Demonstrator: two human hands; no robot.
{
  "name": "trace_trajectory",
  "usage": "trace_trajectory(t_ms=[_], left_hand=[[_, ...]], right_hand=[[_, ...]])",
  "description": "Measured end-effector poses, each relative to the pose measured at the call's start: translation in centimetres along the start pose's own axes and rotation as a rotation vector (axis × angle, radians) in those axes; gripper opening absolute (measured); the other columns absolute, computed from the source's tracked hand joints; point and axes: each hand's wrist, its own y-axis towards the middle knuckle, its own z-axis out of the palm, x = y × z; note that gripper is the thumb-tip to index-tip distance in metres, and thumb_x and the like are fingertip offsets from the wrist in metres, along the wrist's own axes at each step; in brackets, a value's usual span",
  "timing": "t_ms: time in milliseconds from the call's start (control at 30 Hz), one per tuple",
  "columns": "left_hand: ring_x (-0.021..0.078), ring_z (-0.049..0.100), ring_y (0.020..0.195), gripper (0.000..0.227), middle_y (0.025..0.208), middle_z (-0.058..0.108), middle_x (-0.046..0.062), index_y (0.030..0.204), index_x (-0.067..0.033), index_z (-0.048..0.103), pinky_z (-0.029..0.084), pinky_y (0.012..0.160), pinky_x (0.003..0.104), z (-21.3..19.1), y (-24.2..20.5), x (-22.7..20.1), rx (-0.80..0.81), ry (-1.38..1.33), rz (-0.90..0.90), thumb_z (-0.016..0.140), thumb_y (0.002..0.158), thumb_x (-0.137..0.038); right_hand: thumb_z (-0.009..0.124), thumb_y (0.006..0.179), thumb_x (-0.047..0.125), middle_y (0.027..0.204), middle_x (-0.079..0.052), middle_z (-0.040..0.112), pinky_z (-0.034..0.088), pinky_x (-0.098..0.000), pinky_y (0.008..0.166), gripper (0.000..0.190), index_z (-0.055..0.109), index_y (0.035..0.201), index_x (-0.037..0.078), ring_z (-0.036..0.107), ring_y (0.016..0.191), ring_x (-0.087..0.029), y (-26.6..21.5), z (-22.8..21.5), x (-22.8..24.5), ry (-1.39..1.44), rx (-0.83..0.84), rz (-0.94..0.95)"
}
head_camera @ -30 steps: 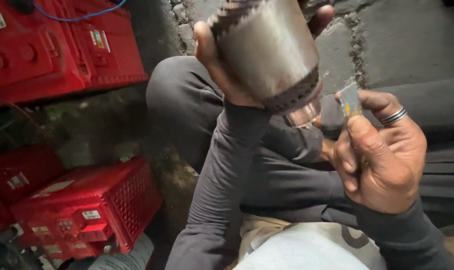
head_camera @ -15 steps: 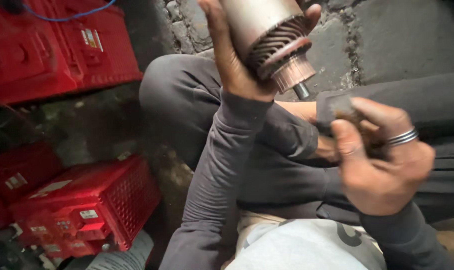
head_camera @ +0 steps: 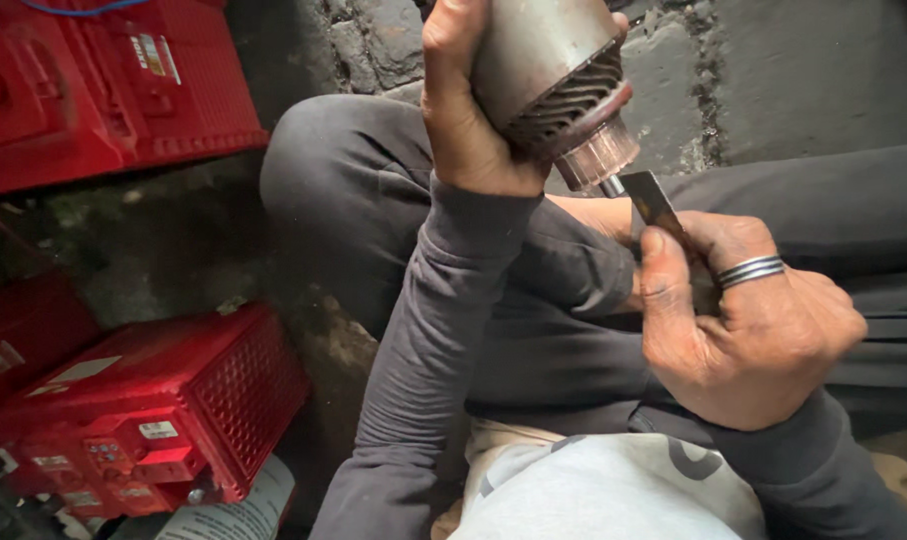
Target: The person cleans the commutator of a motor armature using a small strip of sandpaper by hand while rotating the component.
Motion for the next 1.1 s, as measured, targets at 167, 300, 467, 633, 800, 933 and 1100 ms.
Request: trace_trajectory(t_ms=[167,300,467,633,800,933,1100], left_hand=[[0.0364,0.071,0.107,0.059,0.117,0.067,0.026,0.134,0.0063,0.052,0.064,0.086,0.051,-0.3,-0.2,-0.1,0.016,0.007,0.034,0.06,0.111,-0.047],[0.0359,0.072,0.107,0.057,0.118,0.067,0.025,0.135,0.0044,0.051,0.065,0.086,0.052,-0.8,-0.2,0.0,0.012,-0.05,0.019,0.06,0.11,-0.046],[0.037,0.073,0.107,0.043,0.121,0.065,0.024,0.135,-0.0023,0.049,0.067,0.085,0.054,-1.5,-0.5,0.8,0.077,0.118,0.152,0.059,0.113,-0.038],[0.0393,0.073,0.107,0.029,0.123,0.064,0.024,0.135,-0.0035,0.051,0.068,0.084,0.056,-2.2,-0.5,1.0,0.09,-0.005,0.15,0.054,0.118,-0.027],[0.0354,0.075,0.107,0.037,0.126,0.061,0.017,0.138,-0.0134,0.048,0.068,0.08,0.052,-1.9,-0.7,0.8,0.11,0.517,0.365,0.065,0.111,-0.031],[0.0393,0.072,0.106,0.049,0.122,0.062,0.026,0.136,0.0009,0.048,0.065,0.087,0.06,-2.1,-0.3,0.5,-0.046,-0.127,-0.043,0.055,0.11,-0.041],[0.0381,0.072,0.105,0.055,0.118,0.067,0.027,0.134,0.0051,0.052,0.064,0.087,0.056,-2.1,-0.2,0.4,0.024,-0.079,0.0,0.057,0.113,-0.046]], right_hand=[[0.075,0.104,0.007,0.072,-0.01,0.066,0.048,-0.0316,0.058,0.009,0.071,0.107,-0.001,0.064,0.058,-0.022,-0.4,0.3,-0.3,-0.005,0.025,0.016],[0.076,0.11,0.006,0.075,-0.012,0.067,0.048,-0.0305,0.058,0.009,0.071,0.109,-0.001,0.065,0.06,-0.022,-0.4,0.1,-0.4,-0.023,0.025,-0.034],[0.073,0.105,0.008,0.073,-0.012,0.067,0.046,-0.0307,0.054,0.012,0.071,0.111,-0.002,0.063,0.055,-0.02,-0.1,-0.1,-0.2,-0.026,0.051,-0.032],[0.075,0.107,0.004,0.073,-0.013,0.066,0.045,-0.0315,0.052,0.009,0.071,0.108,-0.003,0.063,0.056,-0.021,0.3,0.0,0.1,-0.041,0.062,-0.057],[0.072,0.112,0.004,0.072,-0.01,0.066,0.047,-0.03,0.054,0.009,0.067,0.107,-0.003,0.065,0.058,-0.019,0.5,-0.1,0.0,0.036,0.096,-0.06],[0.071,0.107,0.002,0.069,-0.011,0.062,0.047,-0.0339,0.054,0.007,0.065,0.106,-0.001,0.063,0.056,-0.022,1.2,0.7,0.1,0.001,0.113,-0.119],[0.073,0.104,-0.002,0.07,-0.011,0.06,0.046,-0.0354,0.053,0.008,0.065,0.102,-0.002,0.061,0.058,-0.024,1.6,0.9,0.6,0.033,0.116,-0.123]])
